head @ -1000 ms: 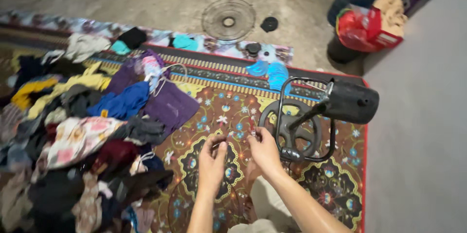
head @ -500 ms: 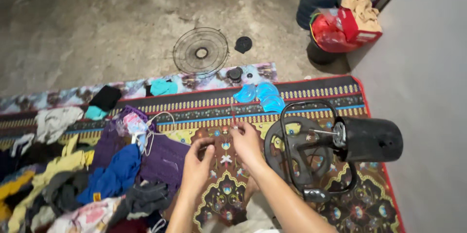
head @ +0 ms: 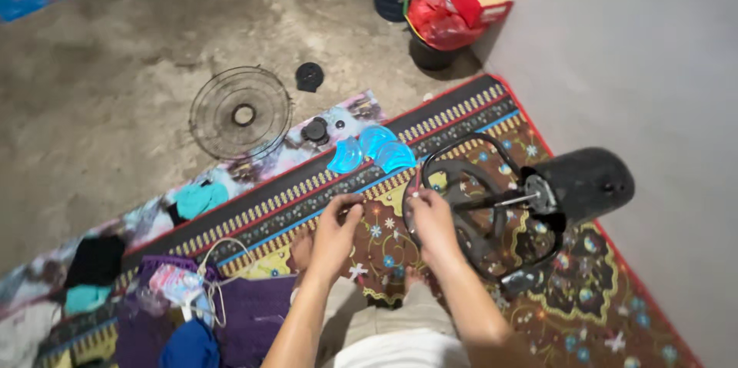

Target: The person uses a screwdriver to unscrew the rear housing of a pedestal fan motor, removes the blade and other front components, and sets the detached parts, including the blade, guard, and knobs, on the floor beside them.

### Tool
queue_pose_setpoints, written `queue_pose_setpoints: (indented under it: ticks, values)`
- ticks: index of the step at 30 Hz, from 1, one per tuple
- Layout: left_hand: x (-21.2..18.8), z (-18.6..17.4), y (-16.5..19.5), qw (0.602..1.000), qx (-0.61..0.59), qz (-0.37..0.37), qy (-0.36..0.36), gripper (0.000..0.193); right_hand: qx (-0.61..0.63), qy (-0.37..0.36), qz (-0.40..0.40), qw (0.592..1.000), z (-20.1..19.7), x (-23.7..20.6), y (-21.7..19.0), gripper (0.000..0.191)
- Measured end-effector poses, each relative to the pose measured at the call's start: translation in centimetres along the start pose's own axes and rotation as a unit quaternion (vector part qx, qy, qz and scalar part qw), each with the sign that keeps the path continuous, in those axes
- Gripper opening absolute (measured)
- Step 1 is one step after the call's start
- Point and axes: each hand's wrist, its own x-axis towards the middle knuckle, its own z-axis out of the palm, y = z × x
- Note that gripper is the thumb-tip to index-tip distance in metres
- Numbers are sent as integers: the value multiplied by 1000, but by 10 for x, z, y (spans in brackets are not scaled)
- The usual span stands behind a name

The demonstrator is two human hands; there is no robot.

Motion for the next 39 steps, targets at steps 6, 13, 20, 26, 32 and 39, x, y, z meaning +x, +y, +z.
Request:
queue_pose_setpoints:
  ticks: [6,13,20,26,32,39]
  values:
    - [96,-91,-8,993,44,34,-101,17,33,78,-9,996,115,36,3,20]
    - [174,-207,-8,989,32,-59,-131,19,45,72,-24,996,254,58,16,20]
    - [255,-249,-35,984,22,-109,-139,23,100,93,55,989,310,116,32,18]
    - [341,-243,-85,975,128,-152,-98,26,152,143,119,971,323,198,26,14]
    - [452,-210,-128,962,234,-118,-79,34,74,175,87,978,326,318,29,19]
    - [598,-182,-230,931,349,-90,-50,48,-105,151,28,983,346,513,109,24]
